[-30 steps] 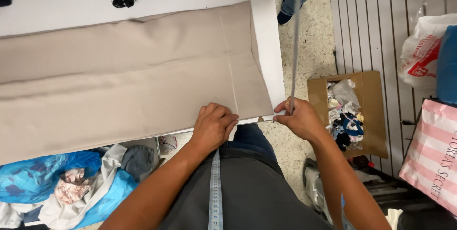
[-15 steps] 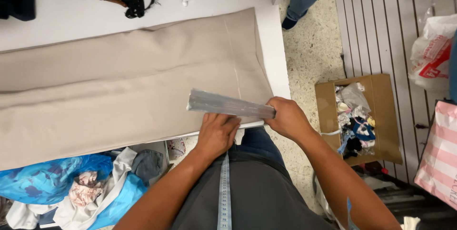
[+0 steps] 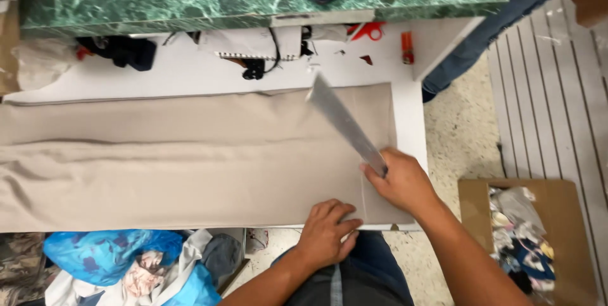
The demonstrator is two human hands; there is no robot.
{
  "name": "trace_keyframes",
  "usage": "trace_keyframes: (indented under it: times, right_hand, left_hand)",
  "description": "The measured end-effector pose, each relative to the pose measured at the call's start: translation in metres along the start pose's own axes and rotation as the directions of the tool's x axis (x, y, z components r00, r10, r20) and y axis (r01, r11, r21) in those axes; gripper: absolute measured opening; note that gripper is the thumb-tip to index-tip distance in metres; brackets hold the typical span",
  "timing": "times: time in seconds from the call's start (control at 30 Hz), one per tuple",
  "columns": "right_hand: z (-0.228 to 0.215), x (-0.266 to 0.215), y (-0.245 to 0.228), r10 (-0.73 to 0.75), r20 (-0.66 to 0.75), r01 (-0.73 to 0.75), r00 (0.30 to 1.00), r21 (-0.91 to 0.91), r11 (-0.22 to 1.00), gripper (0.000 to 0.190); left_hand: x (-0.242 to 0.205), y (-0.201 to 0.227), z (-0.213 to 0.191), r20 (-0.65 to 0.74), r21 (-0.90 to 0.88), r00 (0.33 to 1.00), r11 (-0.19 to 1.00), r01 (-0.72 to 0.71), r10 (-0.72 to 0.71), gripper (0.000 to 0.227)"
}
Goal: The person measures a piece of beige fabric on a table using a measuring tape and a ruler. They then use scissors to cut the fabric along the marked lines. Finally, the person uses a seam ripper to remove stitches from the cut fabric.
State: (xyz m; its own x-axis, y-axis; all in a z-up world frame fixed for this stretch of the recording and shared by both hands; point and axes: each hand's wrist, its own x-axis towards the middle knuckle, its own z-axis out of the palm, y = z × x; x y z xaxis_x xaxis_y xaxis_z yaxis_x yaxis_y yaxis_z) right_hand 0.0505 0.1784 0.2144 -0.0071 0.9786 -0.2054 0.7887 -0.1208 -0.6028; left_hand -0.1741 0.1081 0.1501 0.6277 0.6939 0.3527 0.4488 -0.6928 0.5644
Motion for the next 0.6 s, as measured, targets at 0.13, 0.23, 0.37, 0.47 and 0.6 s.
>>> trace_keyframes:
  times: [0.13, 0.23, 0.37, 0.47, 0.6]
  right_hand:
    - [0.011, 0.066, 0.025, -0.143, 0.070, 0.147, 0.987, -0.049, 0.988, 0.028]
    - [0.006, 0.095, 0.032, -0.220, 0.040, 0.223, 0.975, -0.163, 0.961, 0.026]
    - [-0.016, 0.119, 0.027, -0.262, 0.104, 0.280, 0.959, -0.239, 0.930, 0.030]
    - [-0.015, 0.126, 0.050, -0.288, 0.123, 0.312, 0.950, -0.319, 0.895, 0.029]
    - [-0.003, 0.112, 0.078, -0.376, -0.039, 0.345, 0.926, -0.320, 0.882, 0.021]
  left_hand:
    - [0.051, -0.061, -0.045, -0.110, -0.127, 0.994, 0.992, 0.002, -0.016, 0.012]
    - [0.084, -0.151, -0.088, -0.189, -0.015, 0.906, 0.923, 0.384, -0.379, 0.013]
    - [0.124, -0.240, -0.129, -0.152, 0.337, 0.932, 0.870, 0.361, -0.329, 0.036]
    - [0.139, -0.267, -0.139, 0.101, 0.340, 0.900, 0.865, 0.369, -0.424, 0.032]
    - [0.139, -0.290, -0.135, 0.090, 0.240, 0.878, 0.866, 0.440, -0.471, 0.014]
